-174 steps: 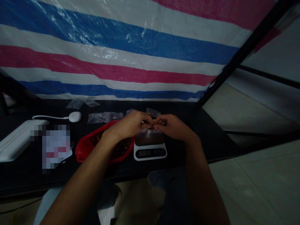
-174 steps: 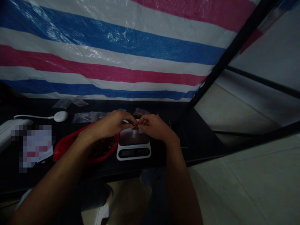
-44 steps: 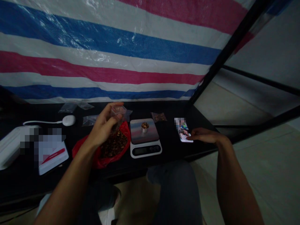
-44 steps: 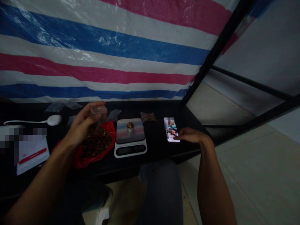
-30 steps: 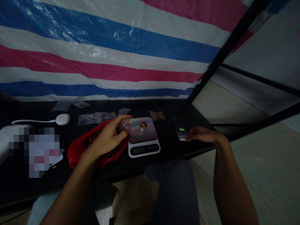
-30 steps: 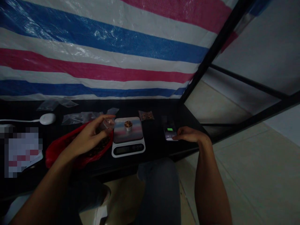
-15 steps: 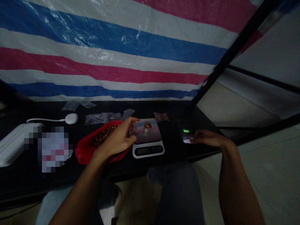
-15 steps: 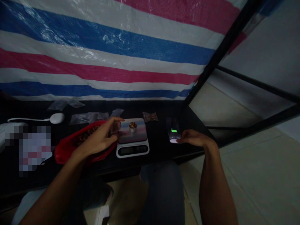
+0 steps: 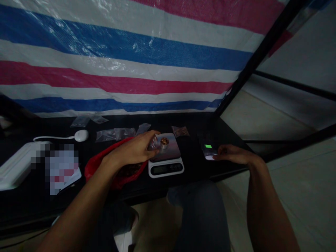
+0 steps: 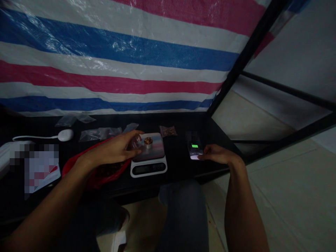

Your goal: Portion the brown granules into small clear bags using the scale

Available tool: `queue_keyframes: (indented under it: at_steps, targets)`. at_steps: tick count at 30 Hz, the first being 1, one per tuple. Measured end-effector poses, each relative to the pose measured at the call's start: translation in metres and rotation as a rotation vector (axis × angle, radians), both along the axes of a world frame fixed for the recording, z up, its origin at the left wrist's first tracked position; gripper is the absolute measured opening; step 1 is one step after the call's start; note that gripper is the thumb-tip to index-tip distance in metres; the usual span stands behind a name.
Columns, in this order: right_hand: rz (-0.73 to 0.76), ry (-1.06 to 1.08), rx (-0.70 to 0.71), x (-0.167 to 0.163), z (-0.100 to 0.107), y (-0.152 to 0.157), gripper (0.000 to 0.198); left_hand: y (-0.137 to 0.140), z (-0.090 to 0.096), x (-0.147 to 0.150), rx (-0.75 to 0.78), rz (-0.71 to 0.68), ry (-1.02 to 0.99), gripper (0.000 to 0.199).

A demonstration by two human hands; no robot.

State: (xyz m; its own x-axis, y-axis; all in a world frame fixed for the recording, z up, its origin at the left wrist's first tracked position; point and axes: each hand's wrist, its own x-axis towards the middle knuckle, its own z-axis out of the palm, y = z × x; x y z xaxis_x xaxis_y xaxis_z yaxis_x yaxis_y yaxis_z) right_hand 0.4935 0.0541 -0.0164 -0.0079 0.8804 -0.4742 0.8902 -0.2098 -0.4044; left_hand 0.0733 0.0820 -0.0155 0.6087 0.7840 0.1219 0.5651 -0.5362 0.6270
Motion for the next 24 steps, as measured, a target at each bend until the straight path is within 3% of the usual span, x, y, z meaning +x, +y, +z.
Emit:
queue_keyframes:
  at_steps: [11, 19, 24]
  targets:
    - [0.0, -0.016, 0.002, -0.002, 0.002, -0.002, 0.048, -0.006, 0.001, 0.002, -0.004, 0.01, -0.014, 0.07]
    - [-0.003, 0.02, 0.005, 0.003, -0.003, -0.001, 0.05, 0.012, 0.018, 0.035, 0.099, -0.033, 0.095, 0.057]
    - [-0.005, 0.03, -0.006, 0.001, -0.003, 0.0, 0.052, 0.027, 0.022, 0.045, 0.115, -0.089, 0.225, 0.021]
